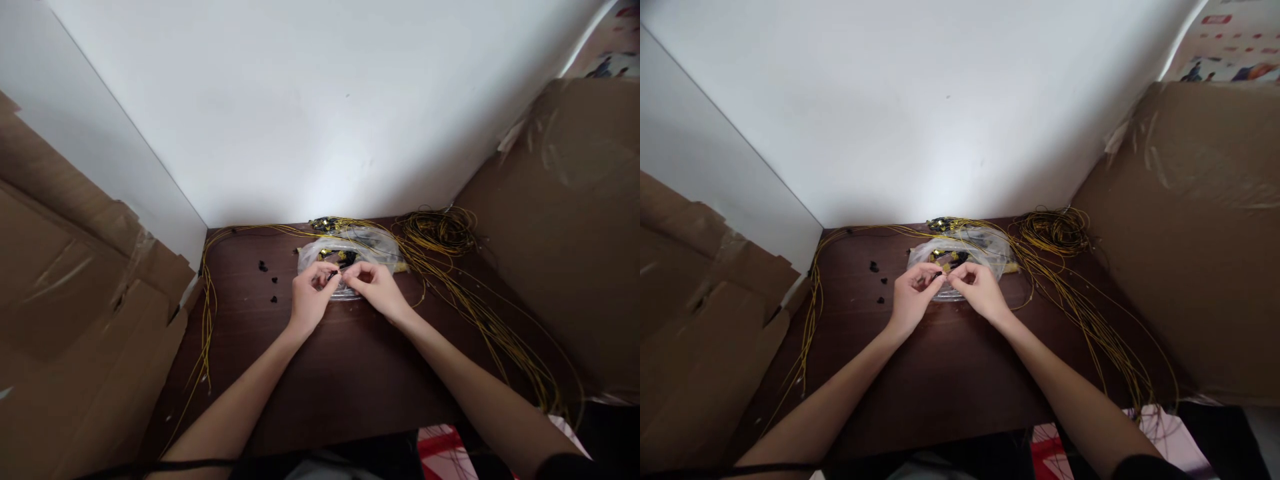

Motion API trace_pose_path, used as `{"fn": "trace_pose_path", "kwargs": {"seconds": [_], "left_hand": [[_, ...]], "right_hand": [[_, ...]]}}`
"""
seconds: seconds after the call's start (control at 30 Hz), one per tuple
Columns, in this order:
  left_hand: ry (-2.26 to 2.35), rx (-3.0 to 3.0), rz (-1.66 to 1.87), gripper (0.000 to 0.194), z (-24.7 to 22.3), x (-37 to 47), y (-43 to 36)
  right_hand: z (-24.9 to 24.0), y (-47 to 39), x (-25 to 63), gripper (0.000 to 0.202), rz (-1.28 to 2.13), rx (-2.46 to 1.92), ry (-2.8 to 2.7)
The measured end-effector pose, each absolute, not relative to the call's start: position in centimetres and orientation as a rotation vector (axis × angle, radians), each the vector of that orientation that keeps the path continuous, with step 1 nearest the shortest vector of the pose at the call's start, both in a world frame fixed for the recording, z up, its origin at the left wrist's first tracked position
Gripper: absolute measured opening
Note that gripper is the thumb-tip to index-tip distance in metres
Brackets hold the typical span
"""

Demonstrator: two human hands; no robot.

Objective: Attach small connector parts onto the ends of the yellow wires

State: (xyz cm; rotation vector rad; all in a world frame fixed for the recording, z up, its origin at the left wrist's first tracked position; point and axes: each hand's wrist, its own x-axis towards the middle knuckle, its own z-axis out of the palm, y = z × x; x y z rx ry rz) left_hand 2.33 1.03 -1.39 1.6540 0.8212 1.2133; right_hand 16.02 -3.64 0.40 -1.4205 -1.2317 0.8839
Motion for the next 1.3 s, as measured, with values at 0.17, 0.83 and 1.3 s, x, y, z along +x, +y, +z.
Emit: {"fn": "trace_pose_path", "kwargs": {"seconds": [0.17, 0.83, 1.3], "left_hand": [[0.852, 1.571, 1.202, 0.008, -1.16, 2.44, 1.09], [0.789, 1.793, 1.174, 0.015, -1.26, 2.18, 1.17], [0.766, 1.906, 1.187, 0.016, -0.66, 2.22, 0.81]], "right_hand": [[0.37, -3.7, 15.98, 0.016, 0.809, -1.423, -1.324], [0.98, -3.67, 16.33, 0.011, 0.89, -1.394, -1.124], [0.93, -3.73, 16.22, 0.011, 0.883, -1.408, -1.135]]}}
